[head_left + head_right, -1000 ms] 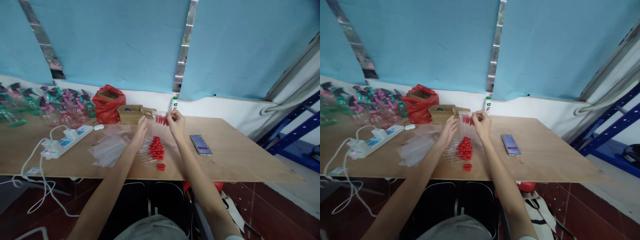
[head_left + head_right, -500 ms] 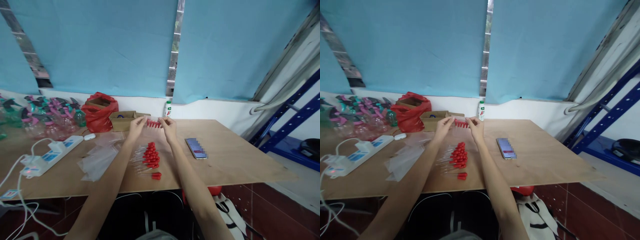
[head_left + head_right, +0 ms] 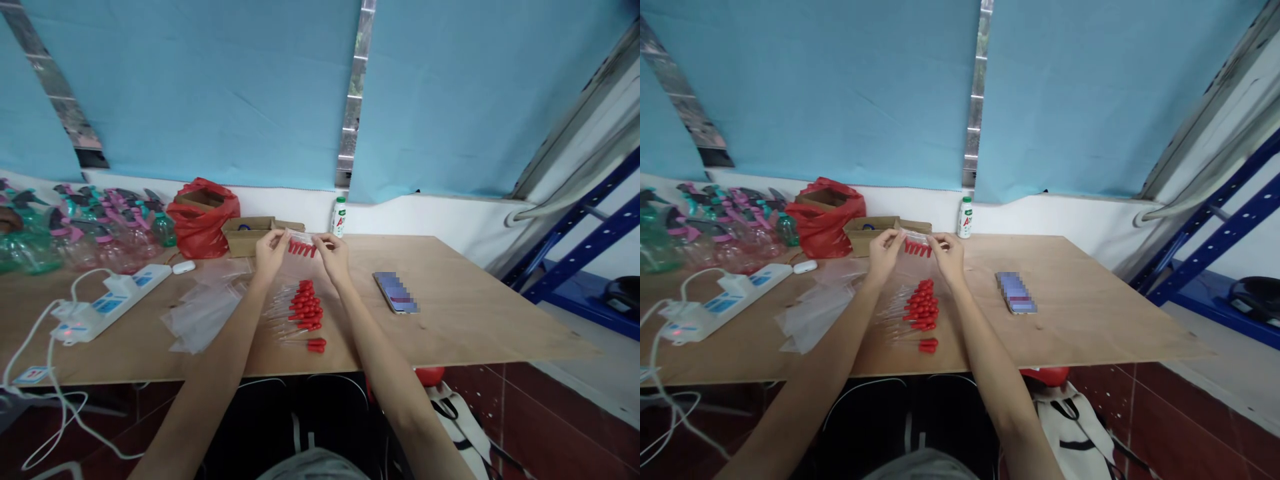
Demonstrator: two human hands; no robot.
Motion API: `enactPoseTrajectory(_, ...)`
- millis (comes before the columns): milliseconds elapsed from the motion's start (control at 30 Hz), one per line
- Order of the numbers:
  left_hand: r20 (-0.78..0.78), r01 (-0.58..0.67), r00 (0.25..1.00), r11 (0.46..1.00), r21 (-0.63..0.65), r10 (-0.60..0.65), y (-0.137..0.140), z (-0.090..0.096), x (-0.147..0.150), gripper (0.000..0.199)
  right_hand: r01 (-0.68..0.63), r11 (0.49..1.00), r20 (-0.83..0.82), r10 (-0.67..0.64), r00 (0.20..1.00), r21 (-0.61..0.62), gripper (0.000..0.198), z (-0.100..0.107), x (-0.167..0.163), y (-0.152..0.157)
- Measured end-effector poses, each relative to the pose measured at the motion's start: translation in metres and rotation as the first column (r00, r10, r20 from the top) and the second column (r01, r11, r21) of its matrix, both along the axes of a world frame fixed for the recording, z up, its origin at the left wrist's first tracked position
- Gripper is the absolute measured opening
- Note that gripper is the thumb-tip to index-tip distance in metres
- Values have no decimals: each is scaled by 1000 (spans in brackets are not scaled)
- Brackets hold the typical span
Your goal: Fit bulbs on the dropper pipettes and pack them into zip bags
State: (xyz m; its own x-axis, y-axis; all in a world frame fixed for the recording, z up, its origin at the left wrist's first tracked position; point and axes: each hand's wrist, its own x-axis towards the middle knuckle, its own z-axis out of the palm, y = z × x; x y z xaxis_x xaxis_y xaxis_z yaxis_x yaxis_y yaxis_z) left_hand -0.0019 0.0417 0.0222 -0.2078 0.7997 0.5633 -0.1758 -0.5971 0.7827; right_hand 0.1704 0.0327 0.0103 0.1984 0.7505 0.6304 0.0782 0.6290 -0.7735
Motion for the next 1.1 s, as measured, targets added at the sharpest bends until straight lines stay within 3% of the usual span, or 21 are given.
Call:
enactPoseTrajectory(233,-288,-49,950,970,239,119,-1,-7,4,34,-144,990,-20,144,989,1,33,-1,-8,-4)
enactPoseTrajectory(433,-240,12,970,983,184,33,7,-14,4,41,-172,982,-77,165,983,-84,36,0,-4,-7)
enactPoseTrajectory(600,-253,7,966,982,191,43,10,-17,2,38,-179,979,-55,175,983,-92,33,-1,-2,-6)
enactPoseTrajectory(867,-253,-13,965,980,199,64,9,-17,6,33,-40,997,101,33,994,70,26,-2,3,0)
enactPoseTrajectory(1100,-261,-35,960,971,238,98,8,-18,10,32,-49,997,157,39,987,65,25,5,3,-5)
